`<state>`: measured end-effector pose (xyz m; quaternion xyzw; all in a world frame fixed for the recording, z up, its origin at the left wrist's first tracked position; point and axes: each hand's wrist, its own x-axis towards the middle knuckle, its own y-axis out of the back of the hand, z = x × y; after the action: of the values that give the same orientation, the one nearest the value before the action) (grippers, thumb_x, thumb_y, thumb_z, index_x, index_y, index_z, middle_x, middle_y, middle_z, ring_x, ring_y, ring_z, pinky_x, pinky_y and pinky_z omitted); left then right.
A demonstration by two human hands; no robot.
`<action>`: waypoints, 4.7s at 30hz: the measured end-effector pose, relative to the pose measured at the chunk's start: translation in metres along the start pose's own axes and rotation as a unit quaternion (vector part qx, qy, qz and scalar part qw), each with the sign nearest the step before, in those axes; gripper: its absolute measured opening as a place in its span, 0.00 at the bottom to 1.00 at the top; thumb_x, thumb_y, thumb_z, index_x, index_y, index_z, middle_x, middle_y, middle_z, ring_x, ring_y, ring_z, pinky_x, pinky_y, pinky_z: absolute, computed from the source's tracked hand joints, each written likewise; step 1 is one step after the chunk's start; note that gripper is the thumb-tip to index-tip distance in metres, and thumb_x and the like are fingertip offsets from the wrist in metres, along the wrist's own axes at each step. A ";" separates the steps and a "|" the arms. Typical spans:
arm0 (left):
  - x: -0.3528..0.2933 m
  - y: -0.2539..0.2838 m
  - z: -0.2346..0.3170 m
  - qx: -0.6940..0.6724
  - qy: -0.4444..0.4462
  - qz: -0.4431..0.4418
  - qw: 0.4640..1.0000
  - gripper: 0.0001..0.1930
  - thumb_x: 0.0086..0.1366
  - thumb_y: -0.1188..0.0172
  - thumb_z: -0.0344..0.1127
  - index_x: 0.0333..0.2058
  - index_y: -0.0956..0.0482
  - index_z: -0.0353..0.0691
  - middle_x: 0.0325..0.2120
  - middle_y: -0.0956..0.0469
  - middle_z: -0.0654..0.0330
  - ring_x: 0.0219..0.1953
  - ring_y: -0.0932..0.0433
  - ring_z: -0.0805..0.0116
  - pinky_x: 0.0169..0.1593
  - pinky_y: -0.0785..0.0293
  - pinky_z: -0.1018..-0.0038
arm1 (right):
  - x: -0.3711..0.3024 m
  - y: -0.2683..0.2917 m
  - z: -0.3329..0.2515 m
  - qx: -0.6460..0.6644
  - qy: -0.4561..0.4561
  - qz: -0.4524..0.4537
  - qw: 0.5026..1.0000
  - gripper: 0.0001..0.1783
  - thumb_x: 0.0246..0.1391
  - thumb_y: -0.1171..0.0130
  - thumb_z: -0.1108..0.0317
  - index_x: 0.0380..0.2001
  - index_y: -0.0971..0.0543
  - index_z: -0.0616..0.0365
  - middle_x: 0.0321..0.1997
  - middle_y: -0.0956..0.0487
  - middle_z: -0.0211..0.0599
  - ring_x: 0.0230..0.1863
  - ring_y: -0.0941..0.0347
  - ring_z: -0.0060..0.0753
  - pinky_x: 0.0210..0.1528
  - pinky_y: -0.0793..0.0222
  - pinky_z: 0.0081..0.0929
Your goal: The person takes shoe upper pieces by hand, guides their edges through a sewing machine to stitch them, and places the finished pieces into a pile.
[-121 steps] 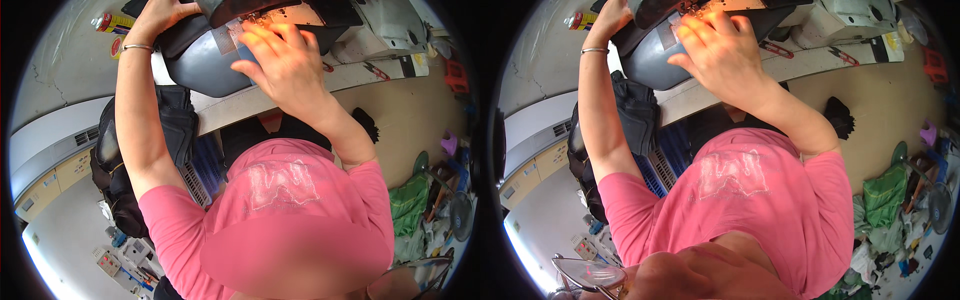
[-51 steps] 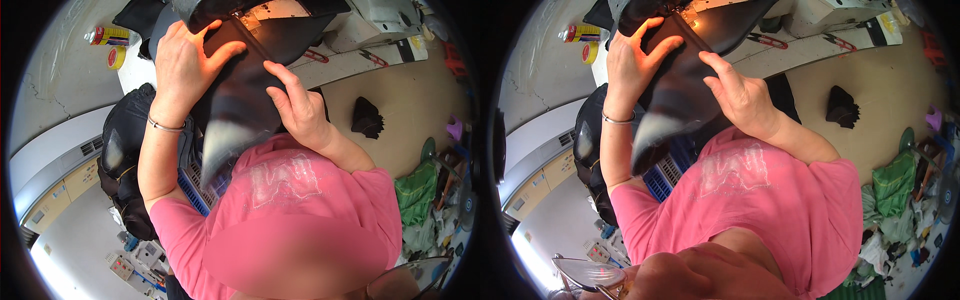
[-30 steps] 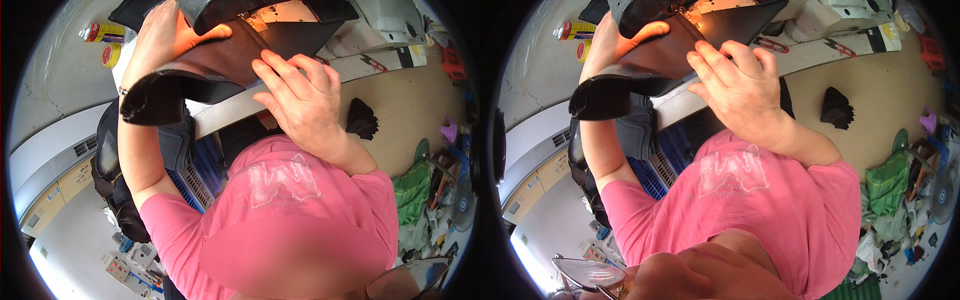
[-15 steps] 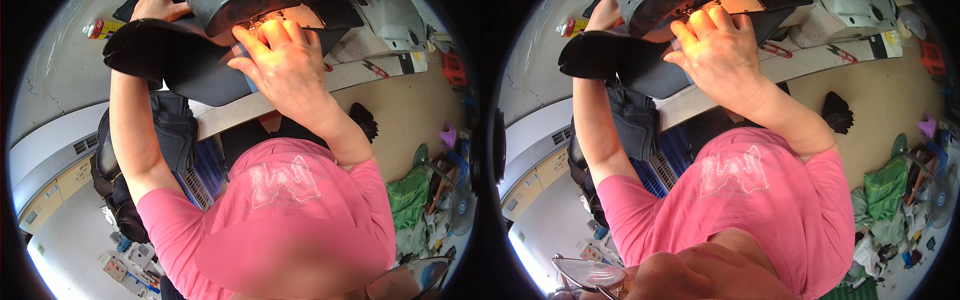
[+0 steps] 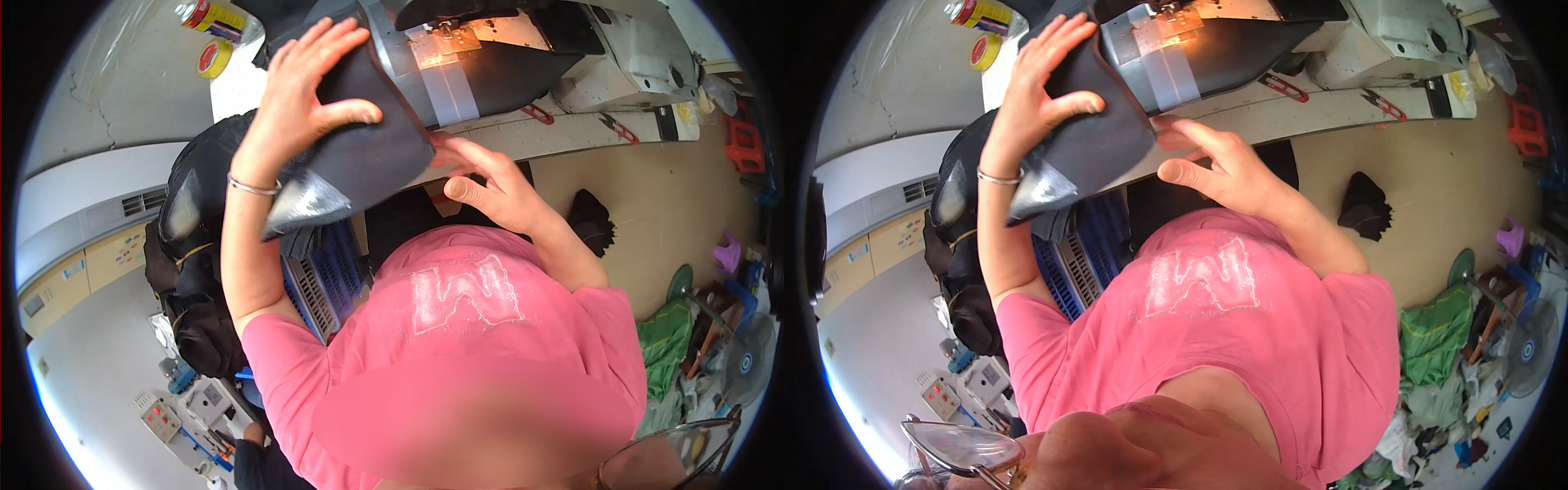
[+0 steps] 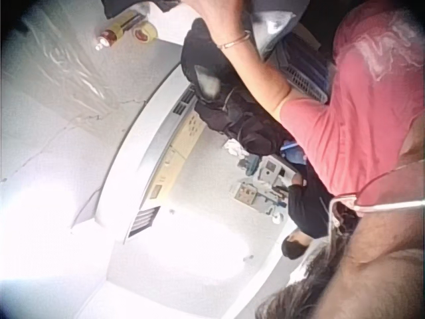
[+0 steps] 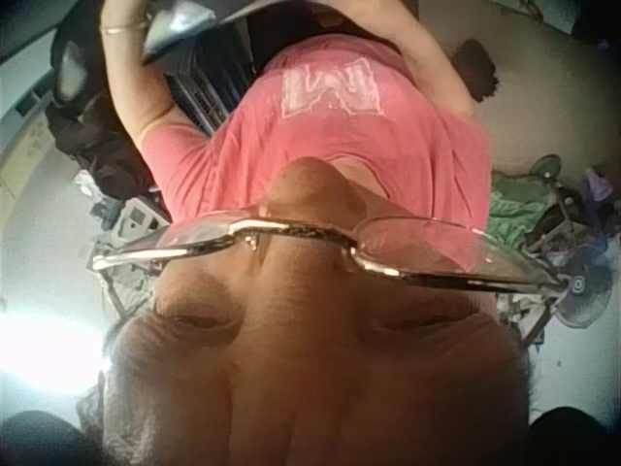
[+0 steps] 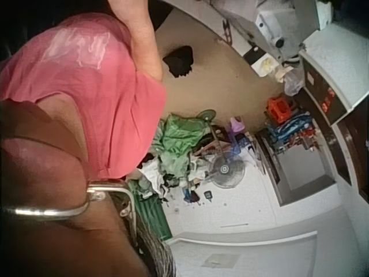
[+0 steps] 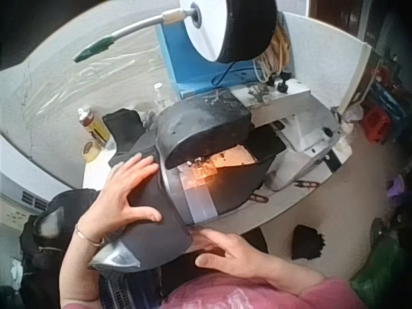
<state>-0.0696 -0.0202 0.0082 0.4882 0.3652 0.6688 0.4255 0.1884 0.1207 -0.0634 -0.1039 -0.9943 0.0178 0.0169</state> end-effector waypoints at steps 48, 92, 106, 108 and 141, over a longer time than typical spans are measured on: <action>-0.033 -0.044 -0.034 -0.031 0.319 0.286 0.903 0.21 0.64 0.36 0.31 0.57 0.23 0.40 0.62 0.28 0.43 0.63 0.27 0.47 0.63 0.30 0.63 | 0.161 -0.068 0.077 -0.250 0.188 0.029 0.949 0.16 0.64 0.39 0.63 0.52 0.20 0.57 0.48 0.18 0.39 0.50 0.23 0.38 0.54 0.29 0.32; -0.238 -0.085 0.107 -0.063 0.272 0.339 0.898 0.14 0.58 0.36 0.18 0.43 0.17 0.36 0.39 0.17 0.52 0.44 0.17 0.56 0.44 0.20 0.68 | 0.124 -0.156 0.058 -0.269 0.416 -0.107 0.862 0.10 0.60 0.39 0.78 0.43 0.25 0.58 0.49 0.16 0.39 0.35 0.19 0.30 0.37 0.20 0.26; -0.197 -0.078 0.032 -0.673 0.327 0.474 0.464 0.22 0.74 0.45 0.42 0.61 0.28 0.36 0.59 0.24 0.50 0.57 0.22 0.57 0.63 0.26 0.56 | 0.108 -0.052 -0.077 -0.174 0.532 -0.086 0.824 0.08 0.67 0.50 0.81 0.46 0.34 0.60 0.53 0.18 0.55 0.53 0.19 0.43 0.60 0.27 0.44; -0.199 -0.083 0.019 -0.611 0.352 0.519 0.484 0.17 0.70 0.38 0.33 0.55 0.23 0.35 0.54 0.20 0.54 0.51 0.18 0.57 0.59 0.23 0.53 | 0.113 -0.041 -0.078 -0.098 0.477 -0.053 0.872 0.05 0.72 0.55 0.76 0.48 0.34 0.60 0.55 0.20 0.61 0.54 0.20 0.40 0.58 0.27 0.33; 0.001 -0.036 0.072 0.060 0.086 0.093 0.990 0.15 0.69 0.41 0.32 0.54 0.21 0.42 0.57 0.21 0.54 0.61 0.25 0.54 0.62 0.28 0.64 | -0.026 -0.016 0.027 0.282 0.081 0.106 0.950 0.07 0.74 0.50 0.63 0.45 0.31 0.55 0.62 0.24 0.49 0.28 0.45 0.08 0.37 0.40 0.09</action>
<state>0.0069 -0.0003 -0.0053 0.4853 0.3925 0.7220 0.2986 0.2094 0.0991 -0.0906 -0.2003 -0.9273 0.2909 0.1240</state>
